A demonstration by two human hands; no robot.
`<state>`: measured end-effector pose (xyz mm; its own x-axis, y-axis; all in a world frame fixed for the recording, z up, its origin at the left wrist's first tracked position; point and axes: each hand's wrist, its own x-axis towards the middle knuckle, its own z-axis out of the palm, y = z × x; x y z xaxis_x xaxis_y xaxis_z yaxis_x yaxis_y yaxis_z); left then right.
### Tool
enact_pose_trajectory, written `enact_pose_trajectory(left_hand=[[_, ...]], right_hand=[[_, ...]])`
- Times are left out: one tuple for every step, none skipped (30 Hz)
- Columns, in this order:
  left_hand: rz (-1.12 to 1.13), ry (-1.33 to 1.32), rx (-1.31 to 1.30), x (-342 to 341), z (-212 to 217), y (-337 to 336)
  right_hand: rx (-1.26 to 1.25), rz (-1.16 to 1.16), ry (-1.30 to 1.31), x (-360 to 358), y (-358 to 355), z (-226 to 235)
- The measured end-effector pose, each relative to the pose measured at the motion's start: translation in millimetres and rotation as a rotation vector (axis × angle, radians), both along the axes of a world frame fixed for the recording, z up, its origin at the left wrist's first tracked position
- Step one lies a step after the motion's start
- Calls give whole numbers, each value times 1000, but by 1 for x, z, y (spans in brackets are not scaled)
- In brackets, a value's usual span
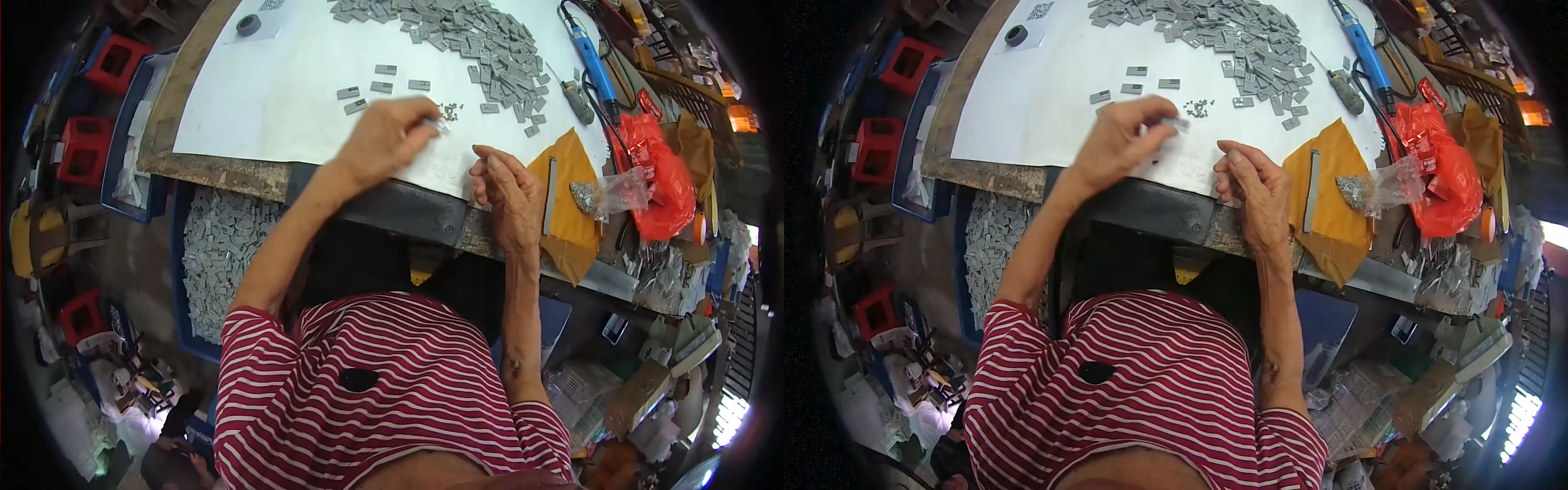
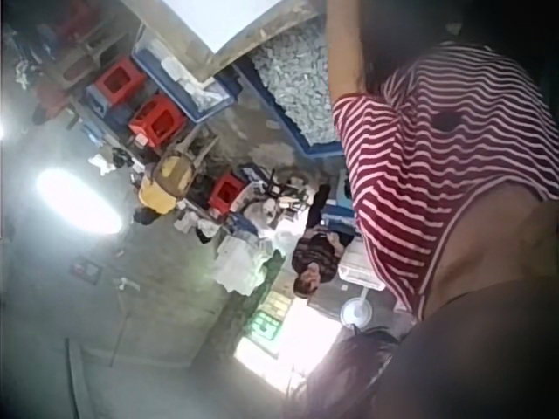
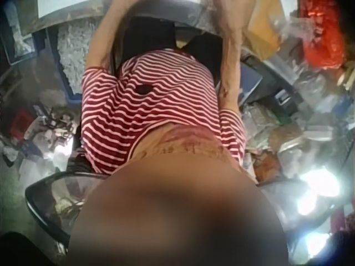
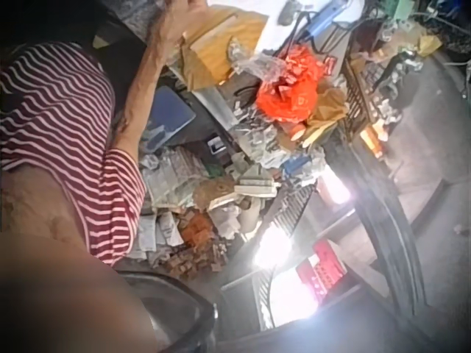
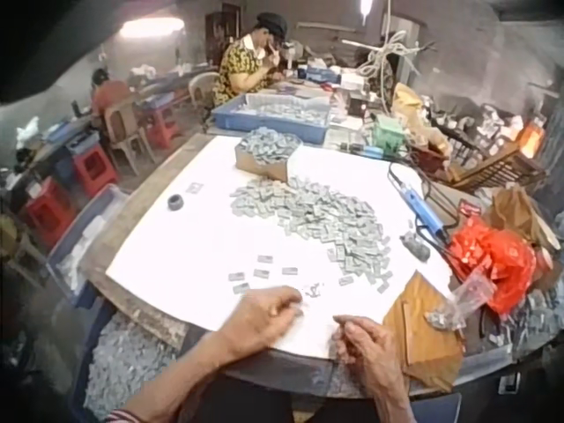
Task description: Sorting and inspecting small metal hardware components at a workbench.
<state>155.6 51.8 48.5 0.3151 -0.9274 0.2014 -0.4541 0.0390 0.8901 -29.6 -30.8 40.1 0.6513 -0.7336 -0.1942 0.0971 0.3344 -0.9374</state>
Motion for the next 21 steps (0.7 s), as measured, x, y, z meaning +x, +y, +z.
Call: enact_pose_trajectory(left_hand=[[54, 12, -13, 13, -4, -1], [103, -27, -1, 26, -6, -3], [149, 29, 102, 42, -9, -4], [186, -27, -9, 55, -13, -5], [237, -31, 5, 70, -20, -8], [265, -71, -5, 85, -27, -9], [291, -111, -15, 96, -30, -11], [338, -234, 15, 103, -33, -13], [332, -232, 14, 109, -37, -17], [351, -299, 29, 114, -44, -21], [371, -367, 43, 117, -49, -24], [368, -367, 44, 117, -52, -26], [384, -375, 40, 117, -55, -27], [401, -384, 35, 118, -57, -27], [399, -383, 37, 117, -57, -27], [392, -365, 29, 117, -57, -26], [386, -347, 21, 116, -57, -25], [386, -348, 22, 115, -56, -24], [400, -366, -8, 113, -56, -22], [415, -383, -39, 110, -55, -20], [419, -386, -38, 104, -53, -18]], right_hand=[[1, 6, 27, -4, 1, -3], [2, 11, 54, -7, 2, -4], [-13, 15, 78, -10, 6, -2], [-12, 10, 79, -14, 9, -1], [-28, 24, 88, -18, 12, 1], [-43, 41, 96, -21, 15, 3], [-40, 47, 88, -22, 18, 3], [-39, 45, 89, -25, 20, 2], [-49, 53, 110, -28, 22, 2], [-58, 63, 130, -31, 23, 1], [-71, 54, 136, -33, 25, -3], [-69, 52, 137, -35, 27, -5], [-74, 65, 148, -37, 28, -6], [-78, 80, 160, -38, 30, -7], [-76, 79, 160, -40, 31, -7], [-80, 90, 171, -41, 31, -7], [-84, 102, 181, -42, 32, -7], [-83, 102, 180, -43, 33, -7], [-86, 95, 192, -43, 34, -6], [-90, 89, 204, -44, 36, -6], [-90, 94, 201, -43, 37, -6]])
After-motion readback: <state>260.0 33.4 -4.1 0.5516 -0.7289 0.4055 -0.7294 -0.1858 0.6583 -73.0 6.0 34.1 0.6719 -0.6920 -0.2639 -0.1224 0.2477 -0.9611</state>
